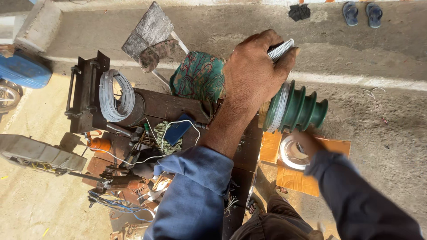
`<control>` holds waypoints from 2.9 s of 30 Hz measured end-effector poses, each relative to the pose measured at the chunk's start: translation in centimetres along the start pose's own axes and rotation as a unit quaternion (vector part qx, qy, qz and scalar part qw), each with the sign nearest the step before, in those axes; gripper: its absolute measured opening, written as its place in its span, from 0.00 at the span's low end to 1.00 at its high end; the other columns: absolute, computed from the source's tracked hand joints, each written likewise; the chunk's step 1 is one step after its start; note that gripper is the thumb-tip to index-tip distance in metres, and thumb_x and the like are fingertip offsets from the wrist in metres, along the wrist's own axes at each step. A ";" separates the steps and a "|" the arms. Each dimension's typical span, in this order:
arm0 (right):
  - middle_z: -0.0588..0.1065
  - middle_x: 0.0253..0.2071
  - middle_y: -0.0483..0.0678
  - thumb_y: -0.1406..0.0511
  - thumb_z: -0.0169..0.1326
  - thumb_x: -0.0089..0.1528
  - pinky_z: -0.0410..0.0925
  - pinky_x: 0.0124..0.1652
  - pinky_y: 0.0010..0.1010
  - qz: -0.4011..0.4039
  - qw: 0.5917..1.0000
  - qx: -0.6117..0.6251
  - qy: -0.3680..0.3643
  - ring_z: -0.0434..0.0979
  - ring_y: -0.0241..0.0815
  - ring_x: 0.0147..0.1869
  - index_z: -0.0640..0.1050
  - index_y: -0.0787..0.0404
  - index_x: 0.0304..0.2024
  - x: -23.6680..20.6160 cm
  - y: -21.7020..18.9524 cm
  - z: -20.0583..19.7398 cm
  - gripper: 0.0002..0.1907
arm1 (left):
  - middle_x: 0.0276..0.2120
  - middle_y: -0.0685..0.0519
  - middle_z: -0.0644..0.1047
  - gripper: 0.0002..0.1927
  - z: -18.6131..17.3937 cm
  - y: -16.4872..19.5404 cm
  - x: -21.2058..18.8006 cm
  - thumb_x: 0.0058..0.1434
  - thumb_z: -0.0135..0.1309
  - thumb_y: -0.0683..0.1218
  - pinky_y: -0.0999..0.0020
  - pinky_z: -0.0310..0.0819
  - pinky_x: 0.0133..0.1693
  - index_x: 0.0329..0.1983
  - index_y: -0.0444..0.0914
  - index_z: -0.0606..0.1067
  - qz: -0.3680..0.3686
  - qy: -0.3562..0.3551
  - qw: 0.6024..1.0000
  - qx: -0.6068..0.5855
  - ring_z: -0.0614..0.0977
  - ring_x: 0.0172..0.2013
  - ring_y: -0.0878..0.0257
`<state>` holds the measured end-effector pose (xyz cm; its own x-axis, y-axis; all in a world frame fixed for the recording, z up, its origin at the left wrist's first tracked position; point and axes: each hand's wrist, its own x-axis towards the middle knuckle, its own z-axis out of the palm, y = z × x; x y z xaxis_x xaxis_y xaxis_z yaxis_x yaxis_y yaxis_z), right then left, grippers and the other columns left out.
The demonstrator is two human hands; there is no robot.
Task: The person winds a thin metal wire from a large spool onto a green plastic spool. They hold the spool in one hand and guide the wire with the other, wrapping it around the grooves. The person works at a cluttered outdoor table with various tools and parts.
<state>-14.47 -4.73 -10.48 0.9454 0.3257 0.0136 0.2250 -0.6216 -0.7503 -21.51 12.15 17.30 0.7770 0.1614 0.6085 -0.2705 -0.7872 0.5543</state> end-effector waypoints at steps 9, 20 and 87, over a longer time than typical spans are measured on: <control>0.73 0.21 0.45 0.60 0.66 0.60 0.67 0.20 0.33 -0.437 0.860 -0.241 0.104 0.71 0.39 0.22 0.77 0.55 0.23 -13.2 -9.4 -6.4 0.14 | 0.35 0.56 0.84 0.14 0.4 0.1 -0.2 0.58 0.65 0.56 0.63 0.83 0.36 0.38 0.43 0.80 -0.007 -0.012 1.000 -0.006 0.88 0.34 0.62; 0.77 0.26 0.47 0.59 0.67 0.64 0.70 0.26 0.29 -0.020 0.997 0.035 0.068 0.74 0.37 0.25 0.78 0.62 0.28 7.6 -3.6 -8.3 0.17 | 0.34 0.56 0.84 0.15 0.2 0.1 0.0 0.56 0.65 0.57 0.62 0.82 0.37 0.38 0.44 0.80 -0.019 0.000 1.000 0.003 0.88 0.35 0.61; 0.76 0.27 0.51 0.61 0.61 0.68 0.69 0.28 0.35 0.076 0.995 0.003 0.061 0.74 0.43 0.25 0.81 0.64 0.35 7.0 -2.9 -7.6 0.13 | 0.34 0.56 0.84 0.13 0.5 -0.4 -0.2 0.57 0.66 0.55 0.64 0.83 0.36 0.38 0.44 0.80 0.009 0.016 1.000 -0.022 0.88 0.35 0.63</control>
<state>-6.71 -6.02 -3.21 0.9901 0.1388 -0.0214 0.0751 -0.6523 -0.7542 -21.33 12.11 16.69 0.7532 0.1679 0.6360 -0.3092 -0.7631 0.5675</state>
